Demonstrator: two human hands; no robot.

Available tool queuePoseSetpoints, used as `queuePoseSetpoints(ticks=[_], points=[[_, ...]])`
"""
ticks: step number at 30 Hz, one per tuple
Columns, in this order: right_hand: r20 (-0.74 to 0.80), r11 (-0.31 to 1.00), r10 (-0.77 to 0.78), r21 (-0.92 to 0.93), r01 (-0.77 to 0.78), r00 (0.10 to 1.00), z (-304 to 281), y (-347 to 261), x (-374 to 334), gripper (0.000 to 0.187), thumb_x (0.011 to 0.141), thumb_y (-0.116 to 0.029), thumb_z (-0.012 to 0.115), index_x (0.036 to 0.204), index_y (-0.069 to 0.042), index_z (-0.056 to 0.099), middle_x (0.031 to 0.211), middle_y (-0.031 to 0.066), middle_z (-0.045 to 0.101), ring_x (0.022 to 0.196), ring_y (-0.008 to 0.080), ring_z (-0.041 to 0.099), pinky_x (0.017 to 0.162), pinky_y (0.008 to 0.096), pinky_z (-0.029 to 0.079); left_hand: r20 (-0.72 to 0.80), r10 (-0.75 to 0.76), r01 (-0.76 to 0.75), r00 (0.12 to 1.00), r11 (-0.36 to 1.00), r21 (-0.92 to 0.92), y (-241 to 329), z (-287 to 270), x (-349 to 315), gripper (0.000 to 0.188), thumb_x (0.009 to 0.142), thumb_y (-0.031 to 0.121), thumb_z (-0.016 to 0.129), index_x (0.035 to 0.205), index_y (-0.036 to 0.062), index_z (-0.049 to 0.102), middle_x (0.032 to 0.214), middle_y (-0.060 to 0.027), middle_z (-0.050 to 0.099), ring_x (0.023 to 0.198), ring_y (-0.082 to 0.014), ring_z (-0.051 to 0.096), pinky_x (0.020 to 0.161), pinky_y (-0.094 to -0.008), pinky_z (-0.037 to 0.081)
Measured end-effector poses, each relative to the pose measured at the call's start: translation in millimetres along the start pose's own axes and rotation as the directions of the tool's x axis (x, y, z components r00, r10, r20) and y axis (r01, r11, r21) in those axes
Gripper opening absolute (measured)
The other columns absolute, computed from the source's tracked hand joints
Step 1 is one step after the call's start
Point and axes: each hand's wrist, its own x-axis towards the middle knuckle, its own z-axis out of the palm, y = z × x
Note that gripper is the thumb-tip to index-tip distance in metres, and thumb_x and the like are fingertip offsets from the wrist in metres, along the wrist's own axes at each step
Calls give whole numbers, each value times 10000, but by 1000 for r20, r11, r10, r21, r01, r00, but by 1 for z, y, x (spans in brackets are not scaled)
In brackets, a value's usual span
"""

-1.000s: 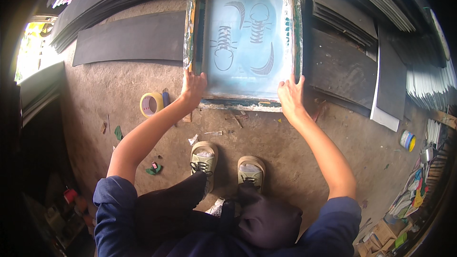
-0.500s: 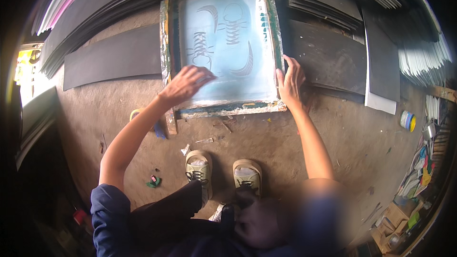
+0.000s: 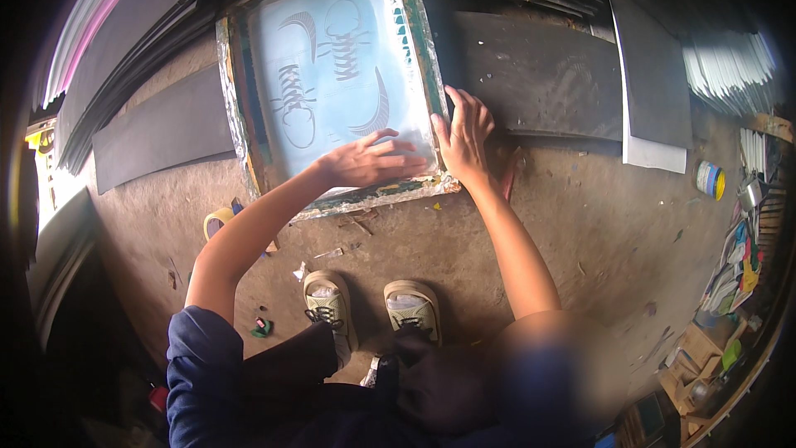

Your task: The person sits on the floor and prepares a screen printing frame by applying masking tape to its edges. They repeatedly lift, rotate, and reposition the frame while applying tape to multiple sides.

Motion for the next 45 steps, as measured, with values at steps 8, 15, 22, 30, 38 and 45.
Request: queuePoseSetpoints(ticks=[8,15,22,30,38,45], points=[[-7,1000,1,-3,-1,1000,2,2,-2,486,856,-268,523,1280,-97,356,1228,123,412,1145,304,346,961,487,201,125,-87,123,988,940,-319,1,-5,33,323,779,141,509,1074,222,613,1076,28,486,1016,-164,429,854,-316,379],[-27,1000,-3,12,3,1000,2,4,-1,481,851,-266,524,1271,-92,366,1218,125,421,1142,311,349,957,489,201,128,-465,418,876,602,-680,32,-5,43,342,647,-57,528,908,100,683,997,-41,513,944,-228,468,873,-357,405],[-34,1000,3,5,-3,999,2,5,-1,474,856,-277,520,1269,-99,369,1215,121,425,1141,306,355,956,490,204,151,-640,574,754,528,-626,26,-15,35,281,662,17,522,814,197,675,949,-10,480,944,-201,434,804,-366,339],[-29,1000,6,4,-6,1000,2,1,0,463,858,-277,519,1254,-87,374,1217,120,427,1141,305,363,957,487,213,91,-782,745,617,543,-389,21,0,50,460,551,363,772,874,147,526,948,-45,438,958,-258,401,761,-450,286],[-49,1000,2,7,-1,999,4,2,-3,450,853,-269,527,1233,-77,384,1211,118,434,1135,303,370,952,484,219,166,-869,826,466,360,-434,12,11,63,366,490,285,800,716,146,548,799,15,474,894,-208,430,692,-412,270],[-60,1000,5,-5,-5,998,3,8,-4,452,853,-281,530,1230,-77,389,1213,118,433,1136,306,369,955,484,222,48,-790,721,611,530,-447,13,12,53,435,502,294,789,808,160,511,883,-9,443,901,-218,421,693,-417,270]])
